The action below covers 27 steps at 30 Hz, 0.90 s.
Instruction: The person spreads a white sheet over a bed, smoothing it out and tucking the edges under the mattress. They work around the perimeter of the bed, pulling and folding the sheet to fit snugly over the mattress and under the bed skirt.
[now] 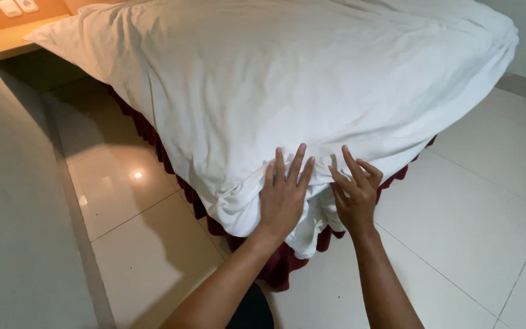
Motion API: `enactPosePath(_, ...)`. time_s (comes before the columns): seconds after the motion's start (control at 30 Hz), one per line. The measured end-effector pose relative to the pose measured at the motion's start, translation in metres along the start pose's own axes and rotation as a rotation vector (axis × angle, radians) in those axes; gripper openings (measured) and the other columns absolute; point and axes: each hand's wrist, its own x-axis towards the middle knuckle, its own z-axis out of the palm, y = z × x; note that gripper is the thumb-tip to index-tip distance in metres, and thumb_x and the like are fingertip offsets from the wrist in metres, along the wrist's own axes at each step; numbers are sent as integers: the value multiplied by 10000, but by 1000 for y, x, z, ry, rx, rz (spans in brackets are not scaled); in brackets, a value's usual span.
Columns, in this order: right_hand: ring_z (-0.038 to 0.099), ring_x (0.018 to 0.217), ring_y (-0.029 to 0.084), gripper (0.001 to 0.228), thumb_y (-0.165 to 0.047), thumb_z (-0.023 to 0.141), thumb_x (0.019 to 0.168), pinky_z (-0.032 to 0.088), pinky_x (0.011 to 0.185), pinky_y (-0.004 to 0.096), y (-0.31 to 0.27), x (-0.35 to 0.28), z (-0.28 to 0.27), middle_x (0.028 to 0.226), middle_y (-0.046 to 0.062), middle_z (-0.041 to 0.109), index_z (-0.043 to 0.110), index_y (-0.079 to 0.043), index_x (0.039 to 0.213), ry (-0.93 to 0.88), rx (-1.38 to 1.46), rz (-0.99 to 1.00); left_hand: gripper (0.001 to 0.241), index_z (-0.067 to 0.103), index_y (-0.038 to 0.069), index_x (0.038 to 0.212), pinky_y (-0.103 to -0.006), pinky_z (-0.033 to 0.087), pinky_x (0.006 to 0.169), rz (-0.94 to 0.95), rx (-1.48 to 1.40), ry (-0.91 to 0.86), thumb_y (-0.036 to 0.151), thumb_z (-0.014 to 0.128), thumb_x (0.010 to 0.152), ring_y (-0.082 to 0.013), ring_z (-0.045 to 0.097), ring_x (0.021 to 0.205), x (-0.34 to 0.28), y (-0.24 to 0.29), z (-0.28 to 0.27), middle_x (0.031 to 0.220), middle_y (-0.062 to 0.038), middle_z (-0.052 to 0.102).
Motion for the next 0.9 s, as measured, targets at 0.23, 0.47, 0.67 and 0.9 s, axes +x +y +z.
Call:
enactPosePath(0.23,460,1306,314,362,17,750,922,481,1036,357,2,-13,14,1574,36,553,765,-178,1226,-61,53,121,629,679,143,1381,-567,390,1094,-67,-90,143,-101,646,801,-396,379,1475,6,-79,-25,1621,-58,445)
enactPosePath(0.47,326,1495,394,658,-239,805,827,380,1199,490,-36,-31,18,1656,134,382,571,-109,1428,-227,84,14,708,695,141,1377,-473,394,1101,-183,-476,135,-141,596,736,-324,439,1447,5,-115,10,1604,-44,489)
enactPosePath(0.67,133,1476,527,1219,-529,886,652,259,1144,611,-63,-66,35,1599,374,172,272,56,1529,-364,92,49,662,762,202,1270,-449,325,1156,-124,-705,122,-110,579,716,-273,430,1496,-1,-127,28,1546,17,567)
enactPosePath(0.9,238,1542,523,756,-132,730,869,286,1229,610,-74,-80,48,1659,371,186,381,42,1517,-378,-146,40,416,800,202,1162,-452,369,1142,-126,-760,113,84,686,780,-262,485,1441,-3,-132,32,1443,38,654)
